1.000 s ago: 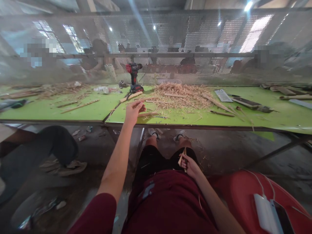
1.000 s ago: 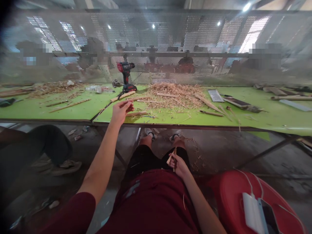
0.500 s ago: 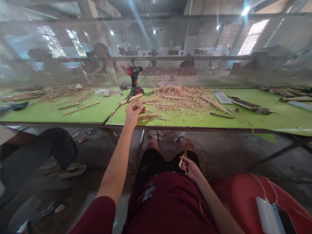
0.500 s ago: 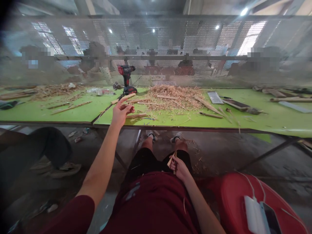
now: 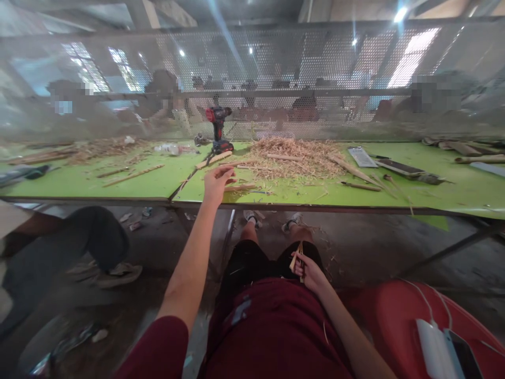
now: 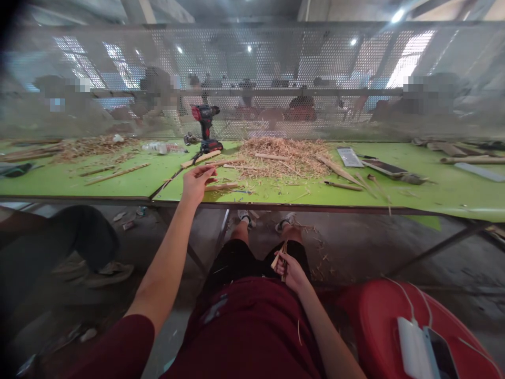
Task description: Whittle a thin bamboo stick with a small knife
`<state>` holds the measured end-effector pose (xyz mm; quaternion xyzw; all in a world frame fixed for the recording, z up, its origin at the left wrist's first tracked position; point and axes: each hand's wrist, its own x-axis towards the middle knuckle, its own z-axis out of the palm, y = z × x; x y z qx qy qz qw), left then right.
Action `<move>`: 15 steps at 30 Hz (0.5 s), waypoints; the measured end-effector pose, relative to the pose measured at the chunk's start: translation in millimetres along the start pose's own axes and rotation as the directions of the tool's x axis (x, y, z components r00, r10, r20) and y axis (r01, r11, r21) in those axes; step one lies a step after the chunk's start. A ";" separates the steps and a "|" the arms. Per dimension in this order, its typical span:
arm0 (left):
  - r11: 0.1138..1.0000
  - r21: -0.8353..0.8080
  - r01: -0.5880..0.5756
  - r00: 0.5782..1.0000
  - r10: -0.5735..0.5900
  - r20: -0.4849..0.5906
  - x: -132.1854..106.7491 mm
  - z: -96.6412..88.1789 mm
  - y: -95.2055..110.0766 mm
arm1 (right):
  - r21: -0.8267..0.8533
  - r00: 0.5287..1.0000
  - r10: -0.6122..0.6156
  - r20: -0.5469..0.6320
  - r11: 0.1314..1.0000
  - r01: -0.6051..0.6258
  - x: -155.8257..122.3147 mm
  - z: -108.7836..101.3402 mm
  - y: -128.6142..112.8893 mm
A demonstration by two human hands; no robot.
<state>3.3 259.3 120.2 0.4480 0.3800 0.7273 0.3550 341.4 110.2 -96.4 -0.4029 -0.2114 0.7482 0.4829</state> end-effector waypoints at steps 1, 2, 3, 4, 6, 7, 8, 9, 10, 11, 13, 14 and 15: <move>1.000 -0.001 0.002 1.000 -0.002 -0.013 0.6 -0.2 -0.4 | 0.006 1.000 -0.001 0.001 1.000 0.001 -0.6 -0.6 -0.1; 1.000 -0.003 0.005 1.000 -0.005 -0.021 1.4 -0.5 -0.9 | 0.011 1.000 -0.002 0.002 1.000 0.002 -1.1 -1.2 -0.2; 1.000 -0.006 0.006 1.000 -0.006 -0.026 2.1 -1.2 -1.6 | 0.014 1.000 -0.001 0.002 1.000 0.001 -1.5 -1.7 -0.4; 1.000 -0.012 0.004 1.000 -0.004 -0.026 3.0 -2.0 -2.5 | 0.015 1.000 0.002 0.002 1.000 -0.002 -1.7 -2.2 -0.6; 1.000 -0.030 -0.005 1.000 0.005 -0.017 5.0 -4.4 -4.8 | 0.015 1.000 0.007 0.002 1.000 -0.007 -1.6 -3.1 -0.8; 0.999 -0.042 -0.014 1.000 0.013 -0.008 6.0 -5.8 -6.1 | 0.015 1.000 0.008 0.001 1.000 -0.009 -1.3 -3.4 -0.7; 0.998 -0.058 -0.024 1.000 0.024 0.001 7.1 -7.0 -7.5 | 0.015 1.000 0.009 0.001 1.000 -0.009 -0.7 -3.6 -0.6; 0.997 -0.076 -0.034 0.999 0.035 0.012 8.1 -8.0 -8.8 | 0.015 1.000 0.009 0.000 1.000 -0.009 0.1 -3.6 -0.3; 0.994 -0.095 -0.045 0.999 0.047 0.022 9.0 -8.7 -10.1 | 0.015 1.000 0.010 0.002 1.000 -0.010 1.2 -3.4 0.0; 0.992 -0.114 -0.055 0.998 0.059 0.029 9.9 -9.1 -11.3 | 0.014 1.000 0.013 0.006 1.000 -0.013 2.3 -3.0 0.4; 0.988 -0.134 -0.071 0.997 0.076 0.030 11.2 -8.9 -13.2 | 0.010 1.000 0.012 0.017 1.000 -0.012 4.6 -2.0 1.2; 0.988 -0.132 -0.074 0.997 0.079 0.028 11.6 -8.5 -13.9 | 0.007 1.000 0.010 0.025 1.000 -0.010 5.6 -1.5 1.4; 0.990 -0.124 -0.074 0.997 0.078 0.025 11.9 -8.0 -14.3 | 0.005 0.999 0.008 0.032 1.000 -0.008 6.3 -1.2 1.6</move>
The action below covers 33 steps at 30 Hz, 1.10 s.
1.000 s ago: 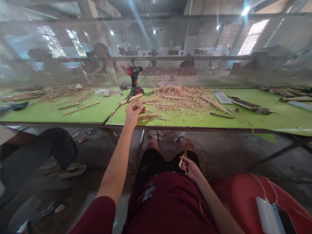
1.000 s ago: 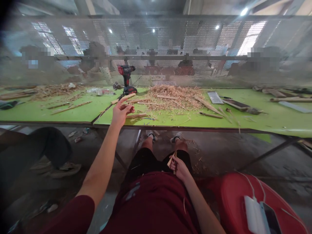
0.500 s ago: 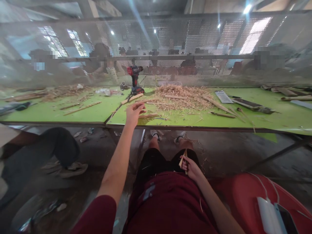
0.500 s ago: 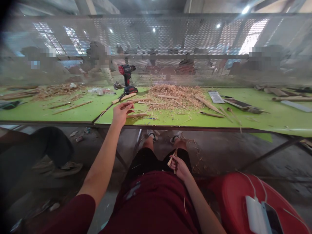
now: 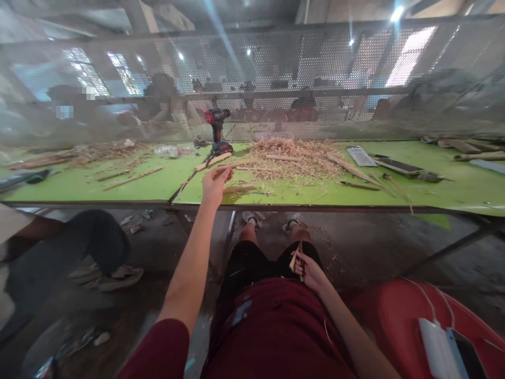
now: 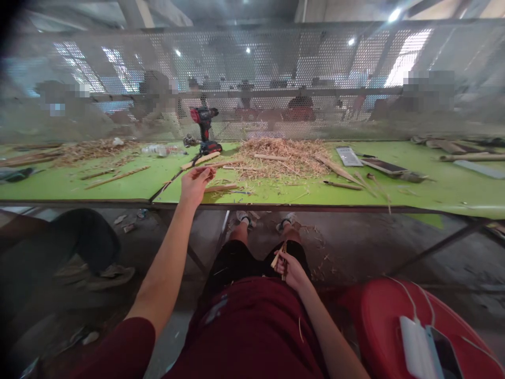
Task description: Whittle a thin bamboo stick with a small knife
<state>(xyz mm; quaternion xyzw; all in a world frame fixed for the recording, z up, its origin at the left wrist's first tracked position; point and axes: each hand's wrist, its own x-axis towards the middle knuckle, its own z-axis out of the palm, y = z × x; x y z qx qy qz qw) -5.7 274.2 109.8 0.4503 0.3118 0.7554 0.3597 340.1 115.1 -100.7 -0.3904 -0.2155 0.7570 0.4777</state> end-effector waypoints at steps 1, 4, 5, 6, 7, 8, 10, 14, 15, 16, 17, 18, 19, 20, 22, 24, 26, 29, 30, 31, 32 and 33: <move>1.000 0.012 0.002 1.000 -0.002 -0.003 0.1 0.5 -0.4 | -0.002 1.000 -0.002 0.007 1.000 0.002 0.4 0.0 0.1; 0.998 0.055 0.010 1.000 -0.010 0.002 -0.7 1.5 -0.6 | -0.004 1.000 -0.001 0.016 1.000 0.001 0.4 -1.6 0.0; 0.998 0.068 0.010 1.000 -0.010 0.001 -1.3 1.6 -0.4 | -0.003 1.000 0.000 0.015 1.000 0.000 0.2 -2.5 0.1; 0.997 0.080 0.010 1.000 -0.010 -0.003 -2.0 1.7 0.1 | 0.000 1.000 0.002 0.014 1.000 -0.002 -0.1 -3.6 0.2; 0.996 0.090 0.014 1.000 -0.013 -0.006 -2.7 1.7 0.7 | 0.001 1.000 0.005 0.012 1.000 -0.005 -0.2 -4.6 0.4; 0.995 0.096 0.018 1.000 -0.018 -0.010 -3.4 1.7 1.5 | 0.004 1.000 0.006 0.009 1.000 -0.006 -0.4 -5.5 0.8; 0.994 0.101 0.030 1.000 -0.030 -0.005 -4.7 1.9 3.7 | 0.007 1.000 0.007 0.002 1.000 -0.007 -0.4 -7.1 1.7; 0.995 0.092 0.039 0.999 -0.040 0.008 -6.6 3.5 8.2 | 0.012 1.000 -0.006 -0.016 1.000 0.006 -0.9 -9.2 3.1; 0.996 0.087 0.036 0.999 -0.036 0.003 -7.0 3.9 8.9 | 0.012 1.000 -0.006 -0.016 1.000 0.006 -0.9 -9.3 3.1; 0.996 0.082 0.030 1.000 -0.030 -0.002 -7.3 4.3 9.2 | 0.011 1.000 -0.004 -0.013 1.000 0.004 -0.9 -9.1 3.0; 0.997 0.078 0.024 1.000 -0.024 0.001 -7.6 4.5 9.3 | 0.010 1.000 0.000 -0.009 1.000 0.000 -0.6 -8.7 2.8; 0.997 0.076 0.018 1.000 -0.019 0.010 -7.7 4.5 9.0 | 0.009 1.000 0.004 -0.003 1.000 -0.004 -0.3 -8.0 2.5; 0.997 0.077 0.013 1.000 -0.015 0.023 -7.7 4.5 8.6 | 0.009 1.000 0.006 0.002 1.000 -0.006 0.2 -7.1 2.3; 0.997 0.080 0.012 0.999 -0.015 0.035 -7.5 4.4 8.1 | 0.008 1.000 0.005 0.007 1.000 -0.005 0.7 -6.1 2.1; 0.996 0.091 0.021 0.999 -0.025 0.043 -7.0 4.1 7.1 | 0.007 1.000 -0.004 0.010 1.000 0.004 1.5 -3.9 1.9; 0.994 0.101 0.040 0.999 -0.043 0.032 -6.4 3.8 6.4 | -0.001 1.000 -0.011 0.009 1.000 0.011 1.6 -2.4 1.8; 0.992 0.107 0.060 0.997 -0.064 0.035 -6.1 3.6 6.1 | -0.011 1.000 -0.008 0.007 1.000 0.008 0.8 -1.9 1.4; 0.990 0.121 0.071 0.995 -0.079 0.063 -6.8 3.5 6.2 | -0.012 1.000 -0.001 0.005 1.000 0.001 -1.4 -2.9 0.2; 0.989 0.128 0.069 0.995 -0.078 0.069 -7.3 3.5 6.3 | -0.011 1.000 0.000 0.003 1.000 0.000 -2.1 -3.5 -0.2; 0.989 0.133 0.065 0.995 -0.075 0.072 -7.7 3.5 6.5 | -0.010 1.000 0.000 -0.001 1.000 0.000 -2.9 -4.2 -0.5; 0.988 0.139 0.062 0.995 -0.072 0.074 -8.0 3.4 6.6 | -0.011 1.000 0.000 -0.004 1.000 0.000 -3.5 -4.9 -0.7; 0.987 0.148 0.061 0.994 -0.073 0.076 -8.1 3.3 6.7 | -0.012 1.000 0.001 -0.008 1.000 -0.001 -3.9 -5.5 -0.9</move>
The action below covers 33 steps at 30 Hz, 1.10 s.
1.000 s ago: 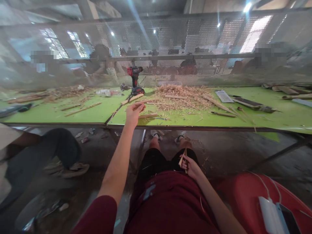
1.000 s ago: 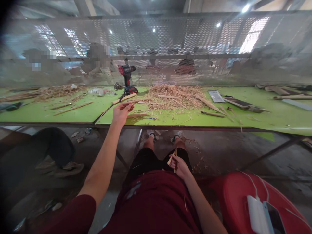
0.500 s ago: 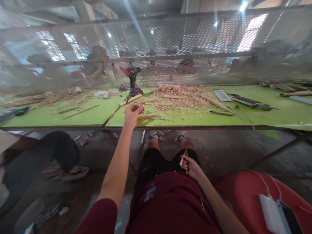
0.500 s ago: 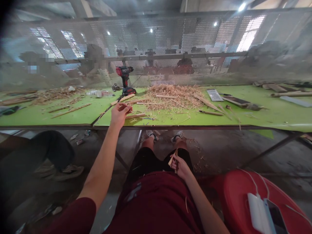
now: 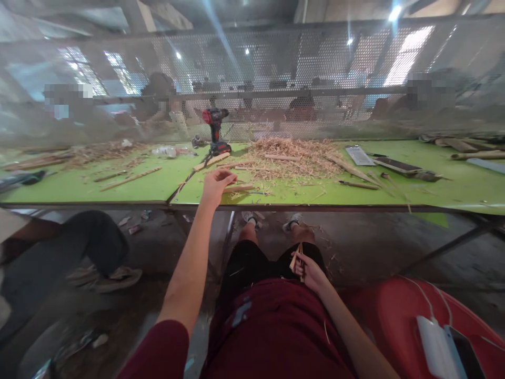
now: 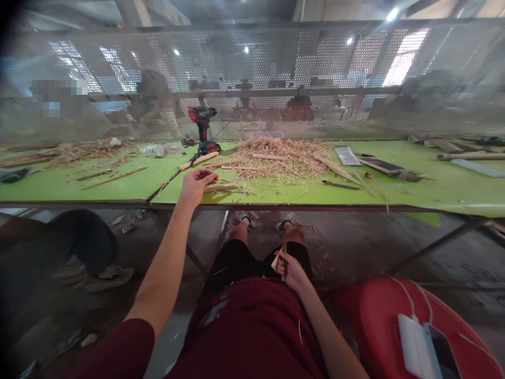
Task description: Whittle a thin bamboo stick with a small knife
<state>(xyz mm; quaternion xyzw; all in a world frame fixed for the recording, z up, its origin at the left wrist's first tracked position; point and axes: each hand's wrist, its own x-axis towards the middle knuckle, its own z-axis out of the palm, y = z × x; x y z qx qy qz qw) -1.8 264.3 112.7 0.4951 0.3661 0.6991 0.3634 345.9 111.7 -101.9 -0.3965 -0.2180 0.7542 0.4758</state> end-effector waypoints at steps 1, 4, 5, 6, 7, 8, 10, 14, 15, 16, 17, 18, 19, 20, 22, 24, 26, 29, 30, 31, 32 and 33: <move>1.000 0.012 0.004 1.000 -0.004 0.003 0.0 -0.3 0.0 | 0.000 1.000 -0.001 -0.005 1.000 0.001 -0.2 -0.4 0.0; 0.998 0.060 0.024 1.000 -0.025 0.014 1.1 -1.9 -0.3 | 0.005 1.000 -0.003 -0.019 1.000 0.003 0.5 0.1 0.2; 0.997 0.075 0.030 0.999 -0.032 0.018 1.6 -2.5 -0.6 | 0.007 1.000 -0.002 -0.022 1.000 0.002 1.1 1.1 0.3; 0.996 0.084 0.034 0.999 -0.036 0.022 2.0 -3.0 -1.0 | 0.008 1.000 0.000 -0.021 1.000 0.000 1.7 2.3 0.3; 0.995 0.090 0.036 0.999 -0.038 0.027 2.3 -3.5 -1.4 | 0.008 1.000 0.003 -0.018 1.000 -0.003 2.2 3.6 0.4; 0.995 0.090 0.036 0.999 -0.039 0.031 2.5 -3.7 -1.7 | 0.007 1.000 0.007 -0.012 1.000 -0.007 2.5 4.9 0.4; 0.996 0.079 0.033 0.999 -0.036 0.036 2.3 -3.8 -2.1 | 0.008 1.000 0.009 -0.001 1.000 -0.009 2.3 6.7 0.3; 0.999 0.026 0.025 0.999 -0.026 0.047 0.9 -2.5 -1.2 | 0.012 1.000 -0.007 -0.003 1.000 0.007 0.1 6.0 -0.1; 1.000 0.016 0.024 0.999 -0.025 0.045 0.5 -2.1 -0.7 | 0.013 1.000 -0.008 -0.007 1.000 0.008 -0.3 5.4 -0.2; 1.000 0.010 0.023 0.999 -0.023 0.041 0.1 -1.7 -0.1 | 0.013 1.000 -0.005 -0.012 1.000 0.006 -0.5 4.8 -0.3; 1.000 0.005 0.019 0.999 -0.019 0.035 -0.2 -1.3 0.5 | 0.014 1.000 0.001 -0.016 1.000 -0.001 -0.7 4.2 -0.3; 1.000 0.005 0.014 0.999 -0.014 0.030 -0.3 -0.9 1.1 | 0.014 1.000 0.005 -0.020 1.000 -0.005 -0.8 3.8 -0.3; 1.000 0.006 0.009 1.000 -0.009 0.025 -0.3 -0.5 1.7 | 0.015 1.000 0.009 -0.024 1.000 -0.009 -0.9 3.6 -0.3; 1.000 0.010 0.006 1.000 -0.006 0.019 -0.1 -0.1 2.3 | 0.017 1.000 0.009 -0.027 1.000 -0.009 -1.0 3.5 -0.3; 1.000 0.014 0.003 1.000 -0.003 -0.002 0.6 0.7 3.1 | 0.018 0.999 0.005 -0.034 1.000 -0.005 -1.0 3.9 -0.4; 1.000 0.008 -0.004 1.000 0.004 -0.031 1.6 1.1 3.3 | 0.018 0.999 0.002 -0.034 1.000 -0.002 -0.9 5.2 -0.6; 1.000 -0.007 -0.017 0.999 0.017 -0.049 2.5 1.2 2.9 | 0.018 1.000 0.003 -0.022 1.000 -0.003 -0.6 7.0 -1.1; 0.999 -0.030 -0.027 0.998 0.026 -0.051 3.3 1.3 2.2 | 0.019 1.000 0.008 -0.002 1.000 -0.008 0.1 9.2 -1.7; 0.999 -0.036 -0.026 0.999 0.025 -0.047 3.4 1.4 2.1 | 0.018 1.000 0.009 0.000 1.000 -0.009 0.3 9.4 -1.8; 0.999 -0.040 -0.024 0.999 0.022 -0.043 3.4 1.6 2.0 | 0.017 1.000 0.008 0.001 1.000 -0.008 0.4 9.2 -1.9; 0.999 -0.044 -0.022 0.999 0.020 -0.040 3.3 1.7 2.1 | 0.017 1.000 0.004 0.000 1.000 -0.004 0.4 8.7 -1.8; 0.999 -0.048 -0.018 0.999 0.016 -0.035 3.1 1.9 2.2 | 0.017 1.000 -0.001 -0.002 1.000 0.001 0.5 7.8 -1.7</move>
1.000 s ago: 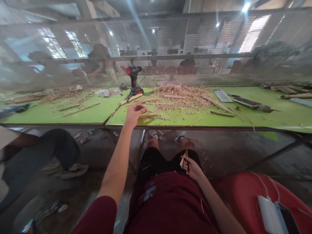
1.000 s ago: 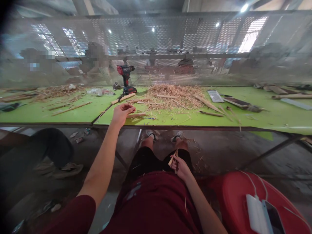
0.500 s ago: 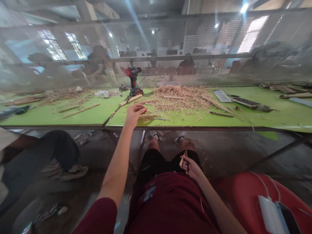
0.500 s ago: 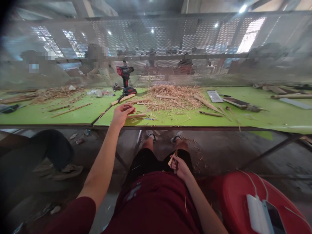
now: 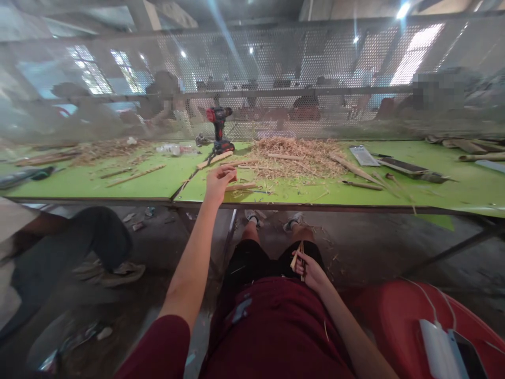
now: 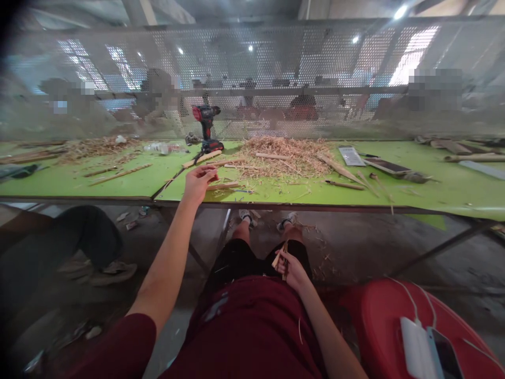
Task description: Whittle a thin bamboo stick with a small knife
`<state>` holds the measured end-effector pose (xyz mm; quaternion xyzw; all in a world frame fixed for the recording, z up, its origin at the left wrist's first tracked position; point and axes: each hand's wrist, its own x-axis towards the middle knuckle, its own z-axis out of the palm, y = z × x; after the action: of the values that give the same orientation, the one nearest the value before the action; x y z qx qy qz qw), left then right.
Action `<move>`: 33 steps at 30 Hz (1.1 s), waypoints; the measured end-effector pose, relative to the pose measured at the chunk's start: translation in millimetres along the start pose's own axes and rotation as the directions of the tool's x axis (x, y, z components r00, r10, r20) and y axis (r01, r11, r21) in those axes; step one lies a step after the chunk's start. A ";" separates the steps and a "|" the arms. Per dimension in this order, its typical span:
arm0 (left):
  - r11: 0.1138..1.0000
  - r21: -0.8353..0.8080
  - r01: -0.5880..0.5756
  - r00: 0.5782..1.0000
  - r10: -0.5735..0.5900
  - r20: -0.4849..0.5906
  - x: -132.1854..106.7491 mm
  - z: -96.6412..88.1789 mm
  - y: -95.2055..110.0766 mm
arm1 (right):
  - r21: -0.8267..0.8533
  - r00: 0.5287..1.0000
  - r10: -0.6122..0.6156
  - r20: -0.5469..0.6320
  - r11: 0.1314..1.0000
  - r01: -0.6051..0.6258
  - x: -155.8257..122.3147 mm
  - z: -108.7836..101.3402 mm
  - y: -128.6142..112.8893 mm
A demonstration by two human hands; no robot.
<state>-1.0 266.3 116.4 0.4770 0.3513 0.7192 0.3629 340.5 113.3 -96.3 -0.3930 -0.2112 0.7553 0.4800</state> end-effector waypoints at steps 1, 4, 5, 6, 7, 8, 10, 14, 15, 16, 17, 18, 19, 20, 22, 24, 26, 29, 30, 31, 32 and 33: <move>1.000 -0.003 0.004 1.000 -0.004 0.004 -0.2 0.1 0.1 | 0.001 1.000 -0.005 -0.001 1.000 0.005 0.0 -1.1 0.2; 1.000 0.002 0.013 1.000 -0.013 0.008 -1.3 0.1 0.7 | 0.000 1.000 -0.006 0.003 1.000 0.006 -0.2 -4.9 0.9; 1.000 0.009 0.017 1.000 -0.017 0.008 -1.7 0.1 1.0 | 0.000 1.000 -0.005 0.006 1.000 0.005 -0.2 -6.0 1.2; 1.000 0.016 0.021 1.000 -0.022 0.008 -2.0 0.1 1.3 | 0.001 1.000 -0.004 0.010 1.000 0.004 -0.3 -6.7 1.5; 0.999 0.021 0.027 1.000 -0.027 0.008 -2.3 0.1 1.6 | 0.003 1.000 -0.006 0.011 1.000 0.006 -0.2 -7.2 1.8; 0.999 0.024 0.032 0.999 -0.032 0.010 -2.5 0.2 2.0 | 0.005 1.000 -0.008 0.010 1.000 0.008 0.0 -7.2 2.0; 0.999 0.025 0.040 0.999 -0.040 0.012 -2.9 0.4 2.9 | 0.008 1.000 -0.007 0.004 1.000 0.007 0.7 -6.1 2.1; 0.999 0.019 0.042 0.999 -0.042 0.023 -3.7 0.7 4.6 | 0.008 1.000 0.001 -0.007 1.000 -0.001 1.9 -1.3 1.4; 0.999 0.016 0.042 0.999 -0.042 0.026 -3.9 0.8 4.9 | 0.009 1.000 0.001 -0.007 1.000 -0.001 1.8 -0.3 1.2; 0.999 0.016 0.043 0.999 -0.043 0.030 -3.9 0.8 5.0 | 0.010 1.000 0.001 -0.006 1.000 -0.001 1.4 0.3 1.0; 0.999 0.018 0.044 0.999 -0.044 0.032 -3.9 0.8 5.1 | 0.010 1.000 0.002 -0.005 1.000 -0.002 0.8 0.6 0.8; 0.999 0.021 0.044 0.998 -0.045 0.033 -3.9 0.8 5.0 | 0.011 1.000 0.003 -0.004 1.000 -0.003 0.2 0.5 0.7; 0.999 0.025 0.044 0.998 -0.045 0.033 -3.9 0.8 4.9 | 0.011 1.000 0.004 -0.006 1.000 -0.004 -0.5 0.1 0.7; 0.999 0.028 0.044 0.999 -0.045 0.032 -3.9 0.6 4.6 | 0.011 1.000 0.004 -0.008 1.000 -0.004 -1.1 -0.7 0.7; 0.999 0.031 0.044 0.999 -0.045 0.029 -4.0 0.1 3.8 | 0.008 1.000 0.002 -0.015 1.000 -0.002 -1.9 -2.6 0.9; 0.998 0.034 0.047 0.998 -0.048 0.030 -4.1 -0.8 2.9 | 0.004 1.000 0.002 -0.018 1.000 -0.002 -2.0 -4.6 1.2; 0.998 0.038 0.045 0.998 -0.046 0.041 -4.1 -2.0 1.8 | 0.004 1.000 0.002 -0.022 1.000 -0.002 -1.5 -5.9 1.6; 0.999 0.043 0.029 0.998 -0.031 0.056 -3.6 -3.5 0.2 | 0.007 0.999 0.006 -0.034 1.000 -0.006 -0.1 -5.6 2.0; 0.999 0.041 0.023 0.998 -0.025 0.055 -3.4 -3.8 -0.4 | 0.006 0.999 0.008 -0.038 1.000 -0.007 0.5 -4.8 2.1; 0.999 0.039 0.019 0.998 -0.021 0.054 -3.2 -4.0 -1.0 | 0.005 0.999 0.008 -0.039 1.000 -0.008 1.1 -3.8 2.2; 0.999 0.036 0.015 0.999 -0.017 0.051 -2.9 -4.1 -1.6 | 0.003 0.999 0.008 -0.040 1.000 -0.008 1.7 -2.8 2.3; 0.999 0.037 0.011 0.999 -0.013 0.047 -2.6 -4.2 -2.3 | 0.001 0.999 0.008 -0.038 1.000 -0.008 2.2 -1.9 2.3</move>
<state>-3.9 264.5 112.1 0.4983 0.3587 0.6991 0.3665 340.2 114.1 -99.9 -0.4082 -0.2003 0.7496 0.4811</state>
